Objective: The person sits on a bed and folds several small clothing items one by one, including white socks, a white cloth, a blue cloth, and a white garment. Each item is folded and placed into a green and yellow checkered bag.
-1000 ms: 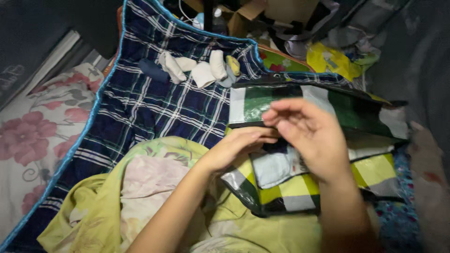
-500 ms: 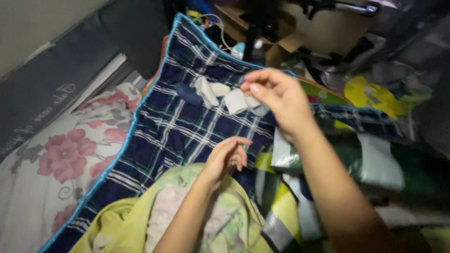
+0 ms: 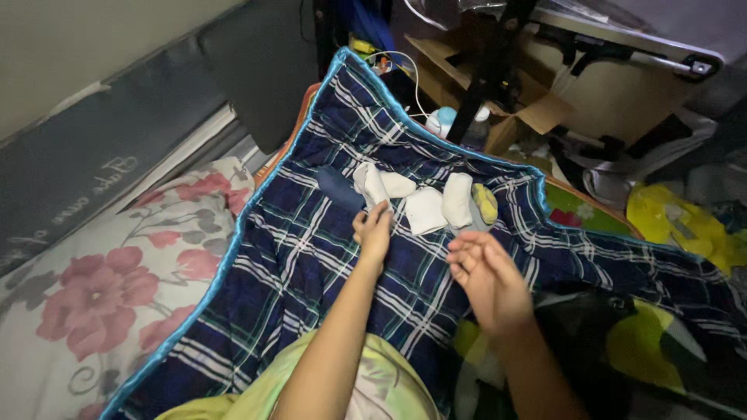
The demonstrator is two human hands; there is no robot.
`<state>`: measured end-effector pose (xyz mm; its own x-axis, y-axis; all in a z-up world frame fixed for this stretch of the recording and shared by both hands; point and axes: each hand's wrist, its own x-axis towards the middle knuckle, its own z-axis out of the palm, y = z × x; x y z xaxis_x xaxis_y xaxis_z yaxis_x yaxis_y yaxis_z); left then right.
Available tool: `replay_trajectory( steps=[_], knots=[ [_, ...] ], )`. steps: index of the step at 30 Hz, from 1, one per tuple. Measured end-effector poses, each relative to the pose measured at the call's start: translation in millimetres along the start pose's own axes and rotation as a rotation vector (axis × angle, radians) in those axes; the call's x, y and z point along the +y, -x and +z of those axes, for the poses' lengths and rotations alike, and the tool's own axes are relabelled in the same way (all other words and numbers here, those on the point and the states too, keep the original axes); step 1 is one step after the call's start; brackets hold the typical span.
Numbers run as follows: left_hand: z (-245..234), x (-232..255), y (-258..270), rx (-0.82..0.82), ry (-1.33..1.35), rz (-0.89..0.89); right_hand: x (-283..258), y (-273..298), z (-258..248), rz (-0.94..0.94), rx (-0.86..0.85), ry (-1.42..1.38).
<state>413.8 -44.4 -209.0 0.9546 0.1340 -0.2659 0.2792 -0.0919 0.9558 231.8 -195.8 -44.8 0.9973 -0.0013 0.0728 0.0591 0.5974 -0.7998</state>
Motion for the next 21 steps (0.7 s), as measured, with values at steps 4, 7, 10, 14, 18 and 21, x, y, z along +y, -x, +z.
replay_trajectory(
  steps=[4,7,10,14,18,21],
  knots=[
    [16.1,-17.2,-25.0,-0.040,-0.074,0.051,11.0,1.4,0.1,0.072,-0.003,0.056],
    [30.2,-38.2,-27.1,0.031,-0.069,0.168,14.1,7.1,0.0,0.091,-0.052,0.002],
    [32.9,-46.2,-27.0,0.150,-0.107,0.385,12.7,7.7,2.0,0.100,-0.036,0.009],
    [17.6,-31.7,-11.2,0.221,-0.070,0.518,15.1,6.9,5.8,0.080,-0.066,-0.027],
    [2.4,9.5,34.9,0.237,0.019,0.582,17.5,5.2,8.8,0.008,0.071,0.080],
    [-14.7,46.6,75.2,0.152,0.151,0.665,24.8,-2.5,11.4,-0.080,0.388,0.254]
  ],
)
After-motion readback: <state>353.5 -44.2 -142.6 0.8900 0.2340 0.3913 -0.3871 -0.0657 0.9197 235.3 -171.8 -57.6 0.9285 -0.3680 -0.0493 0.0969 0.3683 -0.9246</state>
